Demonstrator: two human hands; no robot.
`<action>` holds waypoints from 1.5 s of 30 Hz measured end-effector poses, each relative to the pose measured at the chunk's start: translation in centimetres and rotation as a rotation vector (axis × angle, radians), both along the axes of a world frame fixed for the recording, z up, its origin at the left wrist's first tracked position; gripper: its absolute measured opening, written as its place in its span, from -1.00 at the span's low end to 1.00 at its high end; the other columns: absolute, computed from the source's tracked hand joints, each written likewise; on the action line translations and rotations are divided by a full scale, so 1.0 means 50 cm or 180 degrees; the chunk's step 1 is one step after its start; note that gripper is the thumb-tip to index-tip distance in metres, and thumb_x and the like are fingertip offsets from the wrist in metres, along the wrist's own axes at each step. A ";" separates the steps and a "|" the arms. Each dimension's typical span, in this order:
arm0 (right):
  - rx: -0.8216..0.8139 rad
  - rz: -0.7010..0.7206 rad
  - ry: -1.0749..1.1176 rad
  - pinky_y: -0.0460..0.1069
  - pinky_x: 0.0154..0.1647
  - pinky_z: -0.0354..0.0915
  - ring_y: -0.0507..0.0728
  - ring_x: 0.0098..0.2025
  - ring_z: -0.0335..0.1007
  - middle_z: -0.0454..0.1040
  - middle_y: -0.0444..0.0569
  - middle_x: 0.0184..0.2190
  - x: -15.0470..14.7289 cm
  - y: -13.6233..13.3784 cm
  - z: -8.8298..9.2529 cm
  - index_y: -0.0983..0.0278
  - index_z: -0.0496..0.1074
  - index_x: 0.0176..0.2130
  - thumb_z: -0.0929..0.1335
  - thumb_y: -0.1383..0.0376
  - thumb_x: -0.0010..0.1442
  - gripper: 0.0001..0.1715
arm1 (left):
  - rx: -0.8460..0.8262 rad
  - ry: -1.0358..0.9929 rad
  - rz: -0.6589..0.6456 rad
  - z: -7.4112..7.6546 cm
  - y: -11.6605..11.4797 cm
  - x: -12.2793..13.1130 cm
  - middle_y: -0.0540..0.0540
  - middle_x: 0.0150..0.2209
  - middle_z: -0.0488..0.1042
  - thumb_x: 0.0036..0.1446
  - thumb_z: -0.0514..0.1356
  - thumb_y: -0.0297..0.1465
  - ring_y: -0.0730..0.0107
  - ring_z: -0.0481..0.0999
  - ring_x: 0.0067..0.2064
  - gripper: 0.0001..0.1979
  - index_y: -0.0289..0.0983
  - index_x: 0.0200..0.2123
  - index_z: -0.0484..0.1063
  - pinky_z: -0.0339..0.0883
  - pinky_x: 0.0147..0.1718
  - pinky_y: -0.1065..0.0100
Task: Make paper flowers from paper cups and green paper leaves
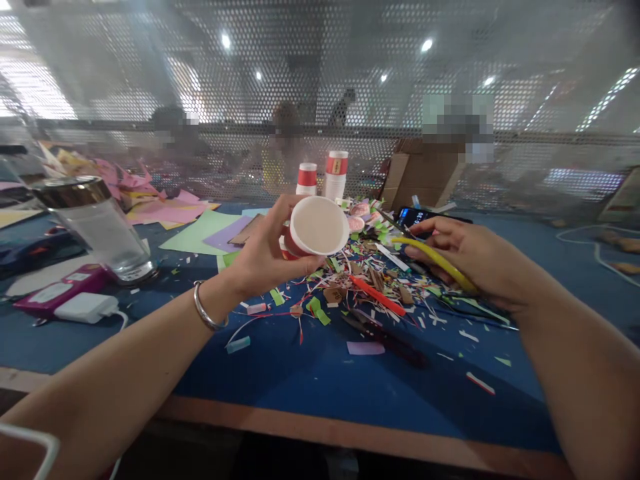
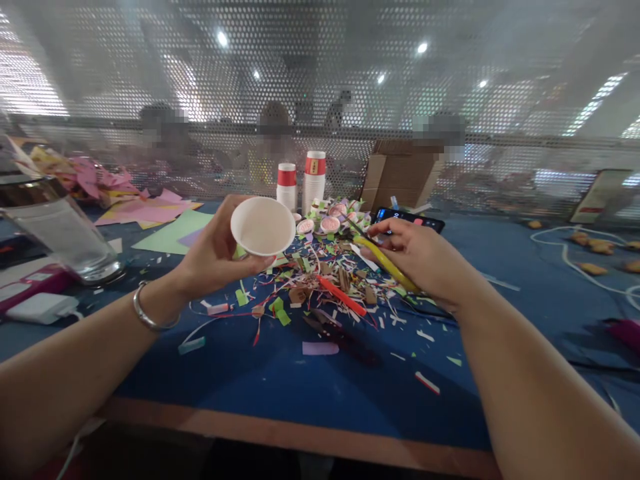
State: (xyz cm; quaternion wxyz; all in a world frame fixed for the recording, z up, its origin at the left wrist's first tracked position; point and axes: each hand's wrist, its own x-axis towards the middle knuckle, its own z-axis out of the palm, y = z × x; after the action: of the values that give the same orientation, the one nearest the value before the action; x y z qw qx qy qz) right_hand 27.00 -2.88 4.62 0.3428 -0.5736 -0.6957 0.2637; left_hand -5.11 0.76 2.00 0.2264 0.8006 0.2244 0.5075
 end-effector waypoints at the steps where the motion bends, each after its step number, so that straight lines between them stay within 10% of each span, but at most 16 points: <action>1: -0.0067 0.0063 0.0357 0.01 -0.60 0.06 0.02 -0.58 0.17 0.42 -0.14 -0.50 -0.008 -0.006 0.001 0.16 0.42 -0.02 0.52 0.01 0.18 -0.51 | 0.0012 0.0021 0.0018 -0.002 0.002 0.001 -0.15 0.11 0.40 0.02 0.46 -0.32 0.03 0.42 0.17 -0.35 -0.07 0.15 0.31 0.50 -0.03 0.14; 13: 0.0135 0.0218 0.0641 -0.04 -0.29 0.29 0.08 -0.27 0.34 0.43 -0.09 -0.26 -0.067 -0.040 0.002 0.17 0.33 0.01 0.55 -0.03 0.13 -0.39 | -0.1422 -0.0270 -0.0214 0.016 -0.026 0.025 -0.11 -0.17 0.54 0.14 0.40 -0.08 0.28 0.57 -0.18 -0.51 -0.19 0.02 0.40 0.48 -0.25 0.28; 25: -0.0231 0.0728 0.0813 -0.05 -0.47 0.27 0.04 -0.45 0.28 0.44 -0.13 -0.31 -0.097 -0.057 -0.012 0.16 0.39 0.03 0.53 -0.02 0.16 -0.43 | -0.2898 -0.1031 -0.0640 0.031 -0.024 0.037 -0.16 -0.31 0.54 0.24 0.19 -0.19 0.25 0.55 -0.31 -0.76 -0.25 -0.27 0.46 0.48 -0.36 0.21; 32: -0.0291 0.1088 0.0578 -0.04 -0.22 0.42 0.13 -0.19 0.50 0.57 -0.05 -0.17 -0.116 -0.070 -0.003 0.15 0.46 -0.05 0.50 -0.04 0.22 -0.56 | -0.2597 -0.1239 -0.0589 0.036 -0.033 0.036 -0.11 -0.35 0.54 0.15 0.34 -0.29 0.31 0.55 -0.27 -0.81 -0.26 -0.34 0.43 0.55 -0.16 0.19; 45: -0.0453 0.1035 0.0582 -0.10 -0.55 0.17 -0.02 -0.50 0.15 0.42 -0.13 -0.36 -0.124 -0.069 -0.007 0.20 0.44 -0.04 0.48 -0.13 0.21 -0.45 | -0.2758 -0.1744 -0.0696 0.032 -0.030 0.041 -0.14 -0.22 0.59 0.16 0.34 -0.39 0.37 0.59 -0.18 -0.89 -0.32 -0.33 0.51 0.56 -0.07 0.32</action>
State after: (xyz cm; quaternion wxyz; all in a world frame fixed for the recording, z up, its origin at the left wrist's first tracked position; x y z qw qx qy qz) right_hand 20.82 -6.34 4.24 0.3161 -0.4501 -0.7247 0.4151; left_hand -3.05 -0.74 3.59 0.6389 0.4901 0.2613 0.5323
